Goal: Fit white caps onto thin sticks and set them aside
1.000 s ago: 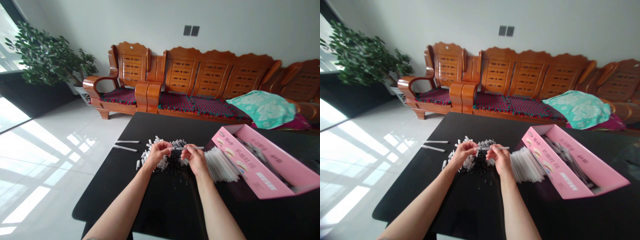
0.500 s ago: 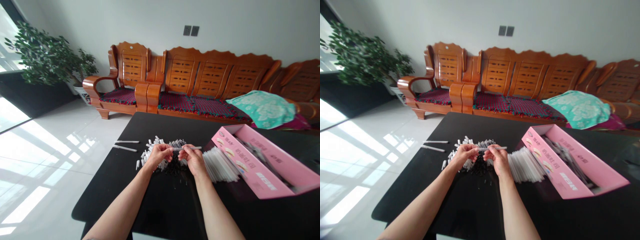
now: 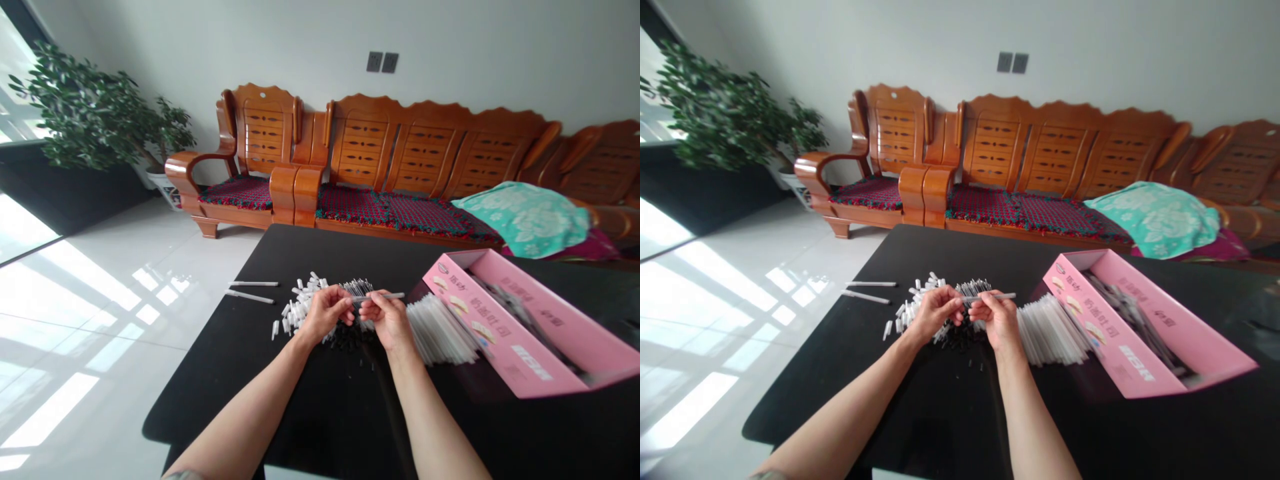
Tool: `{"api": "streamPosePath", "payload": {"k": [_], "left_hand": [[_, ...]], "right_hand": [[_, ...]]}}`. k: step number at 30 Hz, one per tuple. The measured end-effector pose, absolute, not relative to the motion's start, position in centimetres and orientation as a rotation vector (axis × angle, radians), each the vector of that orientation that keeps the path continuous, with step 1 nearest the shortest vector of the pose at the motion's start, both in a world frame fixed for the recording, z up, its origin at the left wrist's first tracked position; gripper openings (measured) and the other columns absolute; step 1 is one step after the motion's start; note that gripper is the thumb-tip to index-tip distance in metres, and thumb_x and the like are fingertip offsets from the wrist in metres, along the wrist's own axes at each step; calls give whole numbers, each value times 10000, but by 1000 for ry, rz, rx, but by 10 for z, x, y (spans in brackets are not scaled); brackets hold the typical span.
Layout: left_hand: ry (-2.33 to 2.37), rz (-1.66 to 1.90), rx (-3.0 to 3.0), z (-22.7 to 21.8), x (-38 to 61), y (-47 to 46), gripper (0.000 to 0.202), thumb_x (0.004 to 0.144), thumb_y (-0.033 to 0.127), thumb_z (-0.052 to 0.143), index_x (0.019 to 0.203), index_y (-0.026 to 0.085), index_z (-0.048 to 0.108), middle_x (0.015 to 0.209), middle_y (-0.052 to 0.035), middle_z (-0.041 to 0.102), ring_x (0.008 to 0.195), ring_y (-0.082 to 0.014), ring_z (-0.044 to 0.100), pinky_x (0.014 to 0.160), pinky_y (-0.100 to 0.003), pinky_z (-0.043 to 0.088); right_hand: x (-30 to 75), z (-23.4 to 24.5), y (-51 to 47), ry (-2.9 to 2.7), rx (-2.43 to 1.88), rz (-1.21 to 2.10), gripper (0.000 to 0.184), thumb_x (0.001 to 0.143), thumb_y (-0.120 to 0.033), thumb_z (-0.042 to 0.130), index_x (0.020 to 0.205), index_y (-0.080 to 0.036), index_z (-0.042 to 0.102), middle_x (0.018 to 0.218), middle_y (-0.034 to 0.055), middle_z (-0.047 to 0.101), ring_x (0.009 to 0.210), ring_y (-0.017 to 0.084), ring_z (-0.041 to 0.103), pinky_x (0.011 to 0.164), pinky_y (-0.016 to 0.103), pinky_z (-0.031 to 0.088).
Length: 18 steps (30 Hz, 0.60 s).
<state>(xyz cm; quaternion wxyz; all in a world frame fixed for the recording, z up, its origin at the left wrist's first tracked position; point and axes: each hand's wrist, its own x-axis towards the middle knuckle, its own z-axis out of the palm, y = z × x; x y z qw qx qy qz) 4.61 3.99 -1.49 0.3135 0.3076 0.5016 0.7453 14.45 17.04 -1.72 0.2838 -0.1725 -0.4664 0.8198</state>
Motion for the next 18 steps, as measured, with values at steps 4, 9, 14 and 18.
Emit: {"api": "streamPosePath", "payload": {"k": [4,9,14,18], "left_hand": [[1465,1928,973,-13,49,37,314,839,424,660,864,116,603,607,-26,651,496,-141,639,487,-235,525],[1779,1803,1183,-7,54,33,144,899,267,570,894,136,629,599,-20,663,528,-136,653,526,-207,498],[2058,1718,1437,-6,59,32,119,905,205,540,874,165,648,660,-4,643,572,-113,619,591,-212,470],[2056,1752,1413,-9,59,34,136,917,228,535,896,165,654,645,2,637,569,-110,612,599,-210,470]], "right_hand": [[144,-16,171,-1208,-501,2247,235,657,-303,825,770,-133,710,598,48,733,472,179,695,409,217,573],[145,-18,175,-1166,-563,2314,170,674,-261,804,741,-133,715,566,32,720,436,156,674,375,188,545],[145,-20,179,-1119,-650,2386,123,696,-227,783,695,-131,707,525,27,697,387,132,638,336,161,501],[144,-20,178,-1108,-640,2386,132,701,-233,791,706,-130,707,537,26,701,399,131,643,355,166,516]]}}
